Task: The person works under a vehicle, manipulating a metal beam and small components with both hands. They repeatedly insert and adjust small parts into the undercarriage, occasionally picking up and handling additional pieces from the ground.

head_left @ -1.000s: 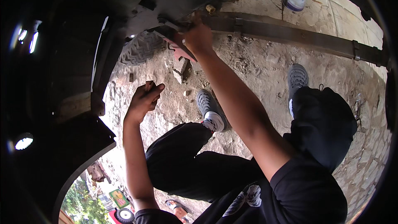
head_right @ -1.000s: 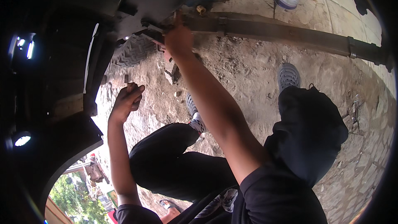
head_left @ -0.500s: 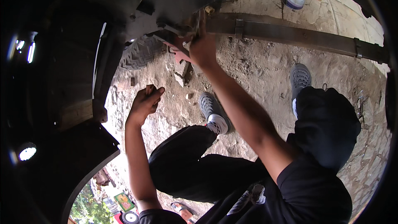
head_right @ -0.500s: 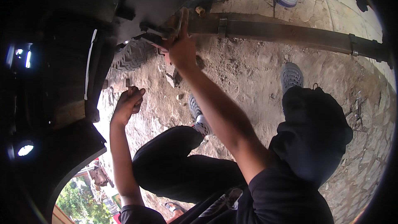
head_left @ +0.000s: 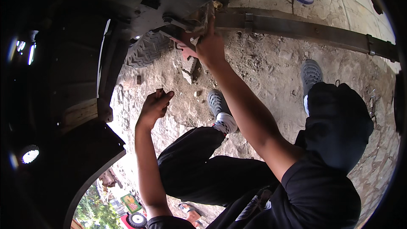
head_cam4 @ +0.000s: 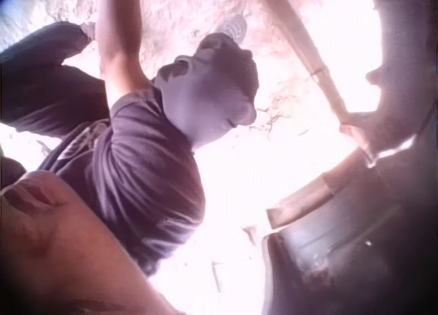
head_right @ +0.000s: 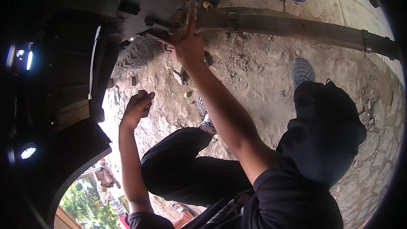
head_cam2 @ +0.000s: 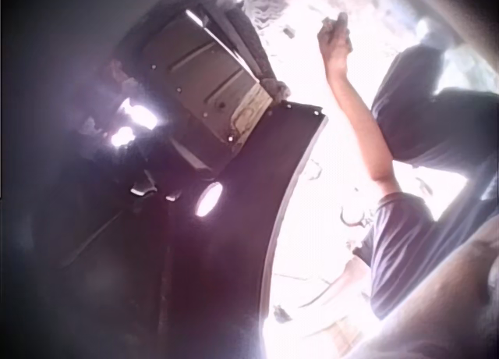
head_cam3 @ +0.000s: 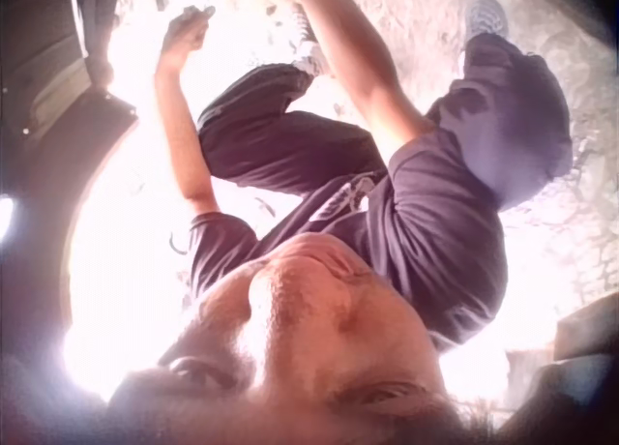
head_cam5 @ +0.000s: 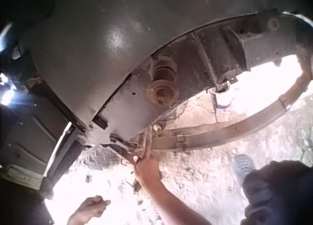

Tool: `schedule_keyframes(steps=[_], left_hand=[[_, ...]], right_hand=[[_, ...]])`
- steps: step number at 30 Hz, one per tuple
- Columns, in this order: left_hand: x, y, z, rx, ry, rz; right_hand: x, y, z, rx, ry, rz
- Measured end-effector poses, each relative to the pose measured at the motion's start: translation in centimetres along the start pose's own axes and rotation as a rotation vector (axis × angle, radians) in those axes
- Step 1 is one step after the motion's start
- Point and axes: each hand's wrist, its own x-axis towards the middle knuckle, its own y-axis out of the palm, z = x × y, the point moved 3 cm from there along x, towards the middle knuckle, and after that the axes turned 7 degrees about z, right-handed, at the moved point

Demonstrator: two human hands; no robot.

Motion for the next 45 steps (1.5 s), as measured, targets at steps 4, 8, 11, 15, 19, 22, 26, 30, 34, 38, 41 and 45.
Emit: schedule_keyframes(steps=[4,8,11,15,19,22,26,30,34,38,41,45], left_hand=[[-0.9,-0.6,1.7,0.010,-0.030,-0.001],[-0.6,-1.4,1.9,-0.007,-0.027,-0.007],[0.7,-0.9,1.1,-0.006,-0.024,0.027],[0.6,0.0,0.5,0.059,-0.036,0.022],[0.7,0.2,-0.2,0.218,-0.004,-0.020],[0.9,0.4,-0.2,0.268,0.030,0.000],[1.3,0.9,-0.5,0.291,0.035,0.023],[0.6,1.1,-1.5,0.190,0.013,0.025],[-0.1,0.9,-1.5,0.178,0.032,0.008],[-0.2,1.0,-1.7,0.183,0.025,0.033],[0.1,1.0,-1.5,0.171,0.008,0.047],[0.7,1.3,-1.9,0.176,-0.003,0.038]], right_hand=[[-4.7,0.3,0.3,0.039,0.194,0.297],[-3.7,-1.2,1.5,0.067,0.015,0.109],[2.1,0.6,0.1,-0.058,0.072,0.254],[3.7,-1.9,2.3,0.090,0.238,0.373],[-2.7,-1.8,2.5,-0.006,0.170,0.277],[-3.4,-2.2,2.6,0.044,0.188,0.304],[1.9,-1.1,1.9,0.091,0.256,0.323],[2.8,-0.8,1.4,0.086,0.256,0.341],[-1.6,-2.9,3.1,0.058,0.153,0.351],[-4.1,-1.1,1.7,0.047,0.110,0.272],[-0.5,-0.2,1.5,0.037,0.051,0.230],[4.9,-1.0,1.4,0.095,0.230,0.268]])
